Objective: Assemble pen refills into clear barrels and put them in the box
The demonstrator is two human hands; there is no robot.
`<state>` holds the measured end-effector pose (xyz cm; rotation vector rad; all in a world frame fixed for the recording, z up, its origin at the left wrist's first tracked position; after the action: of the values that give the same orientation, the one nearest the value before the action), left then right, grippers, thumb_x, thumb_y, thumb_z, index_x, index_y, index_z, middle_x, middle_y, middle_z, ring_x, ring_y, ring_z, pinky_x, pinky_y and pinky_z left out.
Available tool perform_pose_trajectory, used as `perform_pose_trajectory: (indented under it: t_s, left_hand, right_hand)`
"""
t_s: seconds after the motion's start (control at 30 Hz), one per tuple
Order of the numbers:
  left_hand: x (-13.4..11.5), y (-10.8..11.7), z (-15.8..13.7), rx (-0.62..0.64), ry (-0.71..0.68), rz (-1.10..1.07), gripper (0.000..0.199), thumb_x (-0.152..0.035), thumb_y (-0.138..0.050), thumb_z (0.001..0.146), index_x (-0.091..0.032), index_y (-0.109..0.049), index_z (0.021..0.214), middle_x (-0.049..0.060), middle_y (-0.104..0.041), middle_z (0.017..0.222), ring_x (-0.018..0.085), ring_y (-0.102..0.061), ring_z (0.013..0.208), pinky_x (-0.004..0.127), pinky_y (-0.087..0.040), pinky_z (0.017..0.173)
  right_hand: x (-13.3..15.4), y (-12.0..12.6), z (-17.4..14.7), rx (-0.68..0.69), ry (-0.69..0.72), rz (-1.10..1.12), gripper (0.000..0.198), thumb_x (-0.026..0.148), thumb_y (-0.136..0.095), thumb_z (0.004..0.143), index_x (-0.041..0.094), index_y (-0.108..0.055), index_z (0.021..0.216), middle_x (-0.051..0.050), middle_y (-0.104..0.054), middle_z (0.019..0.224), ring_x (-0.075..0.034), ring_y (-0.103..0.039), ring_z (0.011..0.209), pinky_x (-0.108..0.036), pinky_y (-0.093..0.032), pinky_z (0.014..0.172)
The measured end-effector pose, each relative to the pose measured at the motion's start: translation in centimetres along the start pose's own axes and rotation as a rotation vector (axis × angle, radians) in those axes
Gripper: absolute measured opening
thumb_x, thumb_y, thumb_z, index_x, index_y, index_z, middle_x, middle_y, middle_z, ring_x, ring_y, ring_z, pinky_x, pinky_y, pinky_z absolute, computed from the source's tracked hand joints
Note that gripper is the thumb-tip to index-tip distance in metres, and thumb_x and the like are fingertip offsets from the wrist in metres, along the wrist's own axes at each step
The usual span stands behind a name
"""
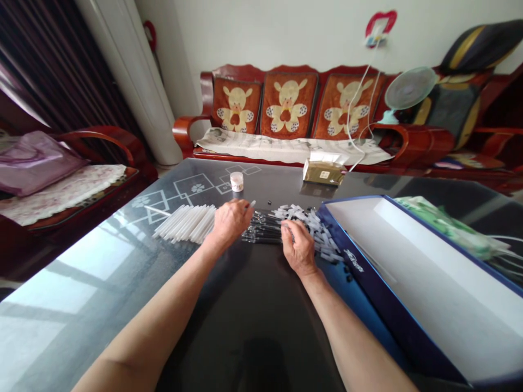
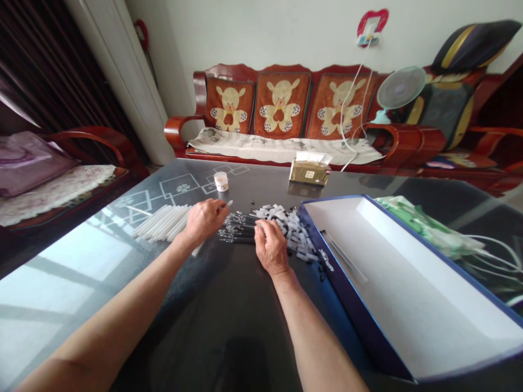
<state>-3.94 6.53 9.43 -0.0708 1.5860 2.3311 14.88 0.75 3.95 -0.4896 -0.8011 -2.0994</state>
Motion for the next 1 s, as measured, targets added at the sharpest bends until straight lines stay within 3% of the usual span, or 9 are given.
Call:
perform_pose_trajectory:
  t_s: [0.13,0.23,0.43,0.53,0.6,0.7,0.8,0.9,1.0]
  left_hand:
    - [5.7,2.3,1.0,0.06,0.18,0.191,0.029,-0.036,-0.048,0.089,-0.017,-0.07,0.085,0.008,-0.068,0.082,0.024,-0.064,0.08,0.03,-0.045,0.067]
    - [8.8,2.8,0.7,0.084,0.205,0.237,0.029,-0.03,-0.046,0.091,-0.015,-0.07,0.083,0.006,-0.064,0.075,0.023,-0.063,0.079,0.031,-0.045,0.069]
    - [11.3,1.7,0.3,0.097,0.228,0.246,0.023,-0.031,-0.054,0.086,-0.015,-0.071,0.085,0.008,-0.064,0.079,0.022,-0.062,0.077,0.03,-0.045,0.066]
    - [9.7,1.6,0.4,0.019,0.164,0.215,0.024,-0.03,-0.052,0.087,-0.016,-0.071,0.091,0.009,-0.065,0.086,0.021,-0.061,0.077,0.029,-0.044,0.064]
    - [7.1,1.1,0.1,-0.029,0.078,0.172,0.027,-0.03,-0.046,0.09,-0.018,-0.071,0.093,0.008,-0.065,0.088,0.019,-0.061,0.075,0.027,-0.042,0.063]
    - [2.4,-1.3,-1.2,-0.026,-0.048,0.094,0.029,-0.031,-0.044,0.093,-0.02,-0.071,0.089,0.005,-0.066,0.084,0.015,-0.061,0.072,0.024,-0.04,0.06]
    - [-1.4,-3.5,-3.1,-0.118,-0.18,-0.008,0.031,-0.031,-0.041,0.095,-0.021,-0.07,0.09,0.004,-0.067,0.08,0.015,-0.063,0.076,0.023,-0.04,0.06]
    - [-3.0,-4.7,-4.4,-0.207,-0.341,-0.083,0.03,-0.031,-0.042,0.096,-0.02,-0.069,0.094,0.004,-0.069,0.078,0.015,-0.064,0.075,0.023,-0.043,0.065]
    - [-2.9,-5.0,-4.5,-0.26,-0.423,-0.141,0.028,-0.03,-0.044,0.095,-0.02,-0.069,0.097,0.004,-0.07,0.076,0.015,-0.064,0.071,0.024,-0.044,0.067]
  right_hand:
    - [0.1,0.1,0.3,-0.012,0.058,-0.043,0.021,0.026,-0.046,0.093,0.02,-0.065,0.1,-0.009,-0.065,0.095,-0.02,-0.062,0.092,-0.036,-0.049,0.085]
    - [0.0,-0.1,0.4,-0.002,0.066,-0.04,0.021,0.025,-0.047,0.092,0.019,-0.065,0.1,-0.009,-0.065,0.095,-0.02,-0.062,0.092,-0.035,-0.049,0.085]
    - [-0.2,-0.2,0.3,0.009,0.057,-0.059,0.021,0.026,-0.047,0.092,0.019,-0.066,0.099,-0.009,-0.065,0.094,-0.019,-0.062,0.091,-0.034,-0.049,0.085]
    - [-0.2,-0.3,0.3,0.02,0.058,-0.065,0.022,0.026,-0.047,0.092,0.019,-0.066,0.1,-0.009,-0.065,0.094,-0.019,-0.062,0.091,-0.034,-0.05,0.085]
    - [-0.3,-0.4,0.3,0.014,0.06,-0.071,0.022,0.026,-0.047,0.093,0.019,-0.066,0.1,-0.009,-0.065,0.094,-0.019,-0.062,0.091,-0.034,-0.05,0.085]
    - [-0.7,-0.5,0.4,0.009,0.053,-0.098,0.024,0.028,-0.046,0.093,0.019,-0.066,0.103,-0.009,-0.065,0.096,-0.02,-0.062,0.092,-0.034,-0.05,0.086]
    - [-1.0,-0.6,0.4,0.03,0.046,-0.131,0.025,0.029,-0.047,0.093,0.021,-0.067,0.106,-0.01,-0.064,0.099,-0.02,-0.062,0.095,-0.035,-0.051,0.088]
    - [-0.9,-0.8,0.3,0.05,0.044,-0.165,0.026,0.03,-0.048,0.093,0.021,-0.067,0.108,-0.01,-0.063,0.1,-0.02,-0.061,0.097,-0.034,-0.051,0.089]
    - [-0.6,-1.0,0.0,0.069,0.046,-0.204,0.026,0.03,-0.047,0.094,0.021,-0.067,0.109,-0.01,-0.063,0.101,-0.02,-0.061,0.098,-0.034,-0.05,0.089]
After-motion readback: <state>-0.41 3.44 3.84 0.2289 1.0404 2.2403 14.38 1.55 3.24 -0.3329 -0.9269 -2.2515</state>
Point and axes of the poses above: each hand's wrist, its own z-axis towards the middle knuckle, its own y-axis out of the back of the hand, x = y × z, the point moved 5 cm from there along z, towards the middle knuckle
